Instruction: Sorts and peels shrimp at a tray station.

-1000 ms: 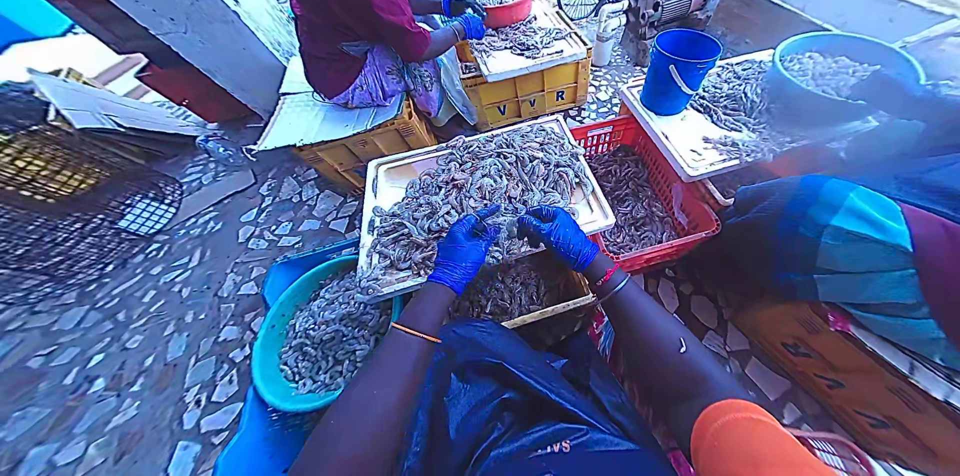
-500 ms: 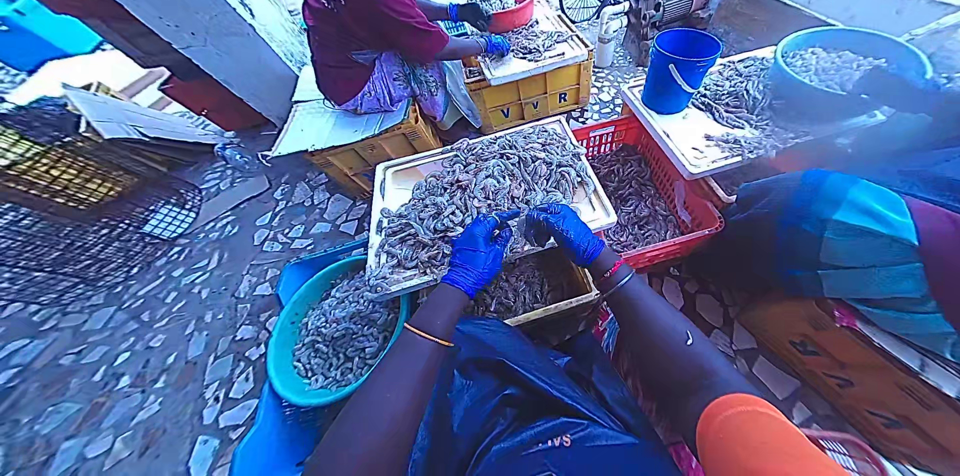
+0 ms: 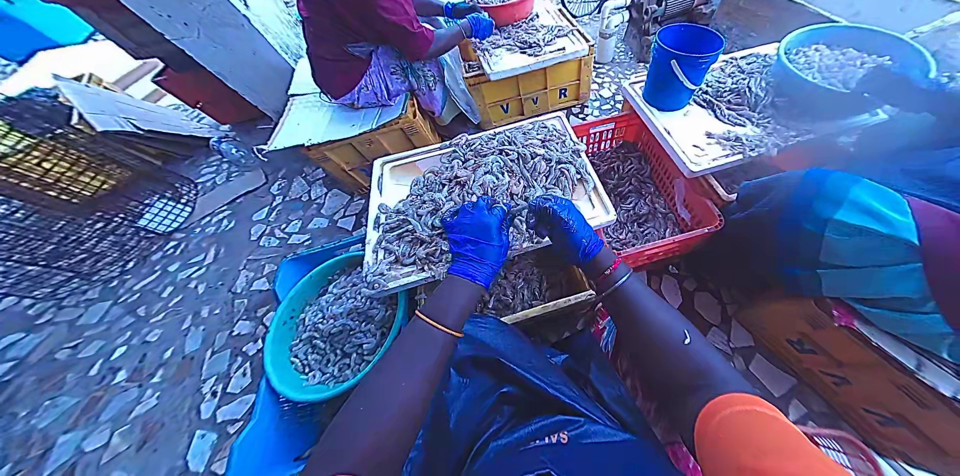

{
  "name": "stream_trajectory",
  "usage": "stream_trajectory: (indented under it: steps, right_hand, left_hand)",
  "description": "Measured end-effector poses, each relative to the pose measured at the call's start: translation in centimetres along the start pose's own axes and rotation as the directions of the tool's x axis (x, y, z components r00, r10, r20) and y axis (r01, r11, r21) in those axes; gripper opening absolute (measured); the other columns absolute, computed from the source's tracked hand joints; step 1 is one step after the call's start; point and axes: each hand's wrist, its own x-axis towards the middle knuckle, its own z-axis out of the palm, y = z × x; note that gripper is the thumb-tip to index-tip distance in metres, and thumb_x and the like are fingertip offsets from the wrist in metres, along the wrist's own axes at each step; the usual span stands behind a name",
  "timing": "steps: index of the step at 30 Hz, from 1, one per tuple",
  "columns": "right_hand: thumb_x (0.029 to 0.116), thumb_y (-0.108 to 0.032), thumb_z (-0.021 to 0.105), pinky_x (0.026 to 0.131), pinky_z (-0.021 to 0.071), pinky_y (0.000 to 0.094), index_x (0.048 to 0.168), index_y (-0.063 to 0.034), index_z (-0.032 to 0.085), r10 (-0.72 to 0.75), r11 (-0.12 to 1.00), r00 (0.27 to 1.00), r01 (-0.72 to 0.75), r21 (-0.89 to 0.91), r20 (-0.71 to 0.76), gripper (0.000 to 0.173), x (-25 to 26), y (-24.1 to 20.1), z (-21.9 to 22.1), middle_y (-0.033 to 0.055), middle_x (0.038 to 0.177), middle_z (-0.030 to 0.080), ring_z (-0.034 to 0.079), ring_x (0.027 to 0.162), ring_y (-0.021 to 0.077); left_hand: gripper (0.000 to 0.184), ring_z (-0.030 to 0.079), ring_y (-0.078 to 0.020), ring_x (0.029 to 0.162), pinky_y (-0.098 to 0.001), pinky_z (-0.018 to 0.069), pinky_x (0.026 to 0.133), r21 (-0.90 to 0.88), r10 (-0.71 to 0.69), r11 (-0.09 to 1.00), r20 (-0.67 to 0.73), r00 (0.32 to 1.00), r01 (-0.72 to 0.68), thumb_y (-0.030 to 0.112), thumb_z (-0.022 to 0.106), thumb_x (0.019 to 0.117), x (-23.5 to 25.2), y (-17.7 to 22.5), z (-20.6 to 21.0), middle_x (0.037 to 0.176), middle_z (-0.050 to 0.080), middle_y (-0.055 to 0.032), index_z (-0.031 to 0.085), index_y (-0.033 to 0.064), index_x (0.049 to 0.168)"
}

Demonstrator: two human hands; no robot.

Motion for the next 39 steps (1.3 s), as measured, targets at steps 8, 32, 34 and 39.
stream_trajectory:
  steps: [8,32,34,39]
  right_hand:
    - [0.1033,-0.048,0.056,0.084,0.0545,0.0444,0.116,-0.0127,0.072,0.174,0.759,0.981,-0.078,-0.646,0.086,0.041,0.1,-0.6,-1.7,0.006,0.096,0.073,0.068,0.088,0.018]
    - [0.1072,-0.025,0.055,0.095,0.0509,0.0493,0.135,-0.0158,0.068,0.047,0.891,0.998,-0.057,-0.451,-0.034,0.032,0.1,-0.1,1.3,0.0086,0.121,0.072,0.066,0.108,0.0218]
    - [0.1071,-0.022,0.055,0.09,0.0535,0.0441,0.128,-0.0102,0.07,0.041,0.946,0.992,-0.076,-0.314,-0.116,0.029,0.0,0.1,2.1,0.0095,0.113,0.073,0.067,0.099,0.0189]
    - [0.1053,-0.026,0.059,0.082,0.0526,0.03,0.107,-0.0042,0.07,0.083,0.994,0.995,-0.087,-0.072,-0.059,0.025,-0.2,0.3,1.8,0.0036,0.093,0.068,0.061,0.085,0.0086]
  left_hand:
    - [0.014,0.066,-0.0385,0.107,-0.0649,0.0413,0.1,0.189,0.15,0.972,-0.031,0.988,-0.141,0.023,0.066,0.0972,0.4,0.1,-1.5,0.111,0.071,-0.0153,0.077,0.0184,0.102]
    - [0.029,0.062,-0.0074,0.116,-0.0288,0.0513,0.102,-0.916,-0.05,0.366,0.161,0.986,0.168,0.008,0.047,0.1077,0.3,0.5,-0.6,0.128,0.065,-0.0066,0.06,0.0022,0.133]
    - [0.032,0.061,-0.0061,0.117,-0.0281,0.0513,0.103,-0.94,-0.019,0.312,0.141,0.99,0.14,0.011,0.047,0.1079,0.2,0.8,-0.1,0.131,0.064,-0.0049,0.057,0.0036,0.137]
    - [0.042,0.058,-0.0082,0.126,-0.0278,0.0487,0.106,-0.98,0.207,0.175,0.13,0.97,0.094,0.013,0.051,0.1047,0.0,-1.7,1.8,0.147,0.055,-0.0036,0.05,0.0055,0.146]
